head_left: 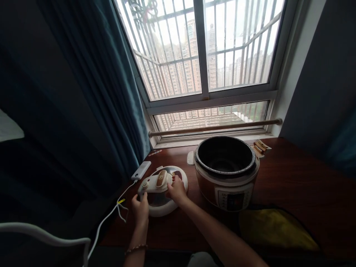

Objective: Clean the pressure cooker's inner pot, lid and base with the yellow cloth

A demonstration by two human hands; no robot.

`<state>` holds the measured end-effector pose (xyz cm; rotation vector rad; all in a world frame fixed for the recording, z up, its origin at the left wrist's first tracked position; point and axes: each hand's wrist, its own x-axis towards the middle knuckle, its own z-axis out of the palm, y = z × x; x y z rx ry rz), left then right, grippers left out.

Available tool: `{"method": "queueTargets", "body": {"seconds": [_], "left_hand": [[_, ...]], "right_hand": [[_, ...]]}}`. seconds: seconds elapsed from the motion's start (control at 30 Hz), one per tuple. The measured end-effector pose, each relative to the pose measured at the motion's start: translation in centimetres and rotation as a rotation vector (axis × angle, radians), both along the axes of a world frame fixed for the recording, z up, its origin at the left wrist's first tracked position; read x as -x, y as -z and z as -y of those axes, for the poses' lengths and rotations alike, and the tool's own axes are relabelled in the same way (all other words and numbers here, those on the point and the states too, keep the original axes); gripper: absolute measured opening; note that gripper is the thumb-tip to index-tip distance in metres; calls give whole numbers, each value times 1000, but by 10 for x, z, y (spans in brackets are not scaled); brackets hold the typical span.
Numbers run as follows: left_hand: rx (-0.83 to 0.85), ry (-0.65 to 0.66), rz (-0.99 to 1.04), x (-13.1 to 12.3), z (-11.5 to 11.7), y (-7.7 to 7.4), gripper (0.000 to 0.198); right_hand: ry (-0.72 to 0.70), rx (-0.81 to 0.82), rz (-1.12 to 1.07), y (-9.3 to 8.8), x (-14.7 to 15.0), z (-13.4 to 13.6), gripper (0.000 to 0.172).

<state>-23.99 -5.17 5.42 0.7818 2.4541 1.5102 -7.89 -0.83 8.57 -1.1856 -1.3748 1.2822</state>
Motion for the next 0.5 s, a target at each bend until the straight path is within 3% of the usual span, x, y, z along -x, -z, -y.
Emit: {"method": "queueTargets", "body": {"seconds": [0.1,0.23,0.4,0.5], "left_hand": [[21,-56,95,7,18,30,58],[-3,29,209,9,33,53,55],[-17,57,232,12,36,55,54],[5,56,-22,6,34,44,54]], "right_hand": [[0,-92,138,-2,23,-14,43],[-34,-212,533,-4,54,-32,60],[-57,-206,639,1,74,-42,78],[-48,-205,597,8,67,-35,77]]}}
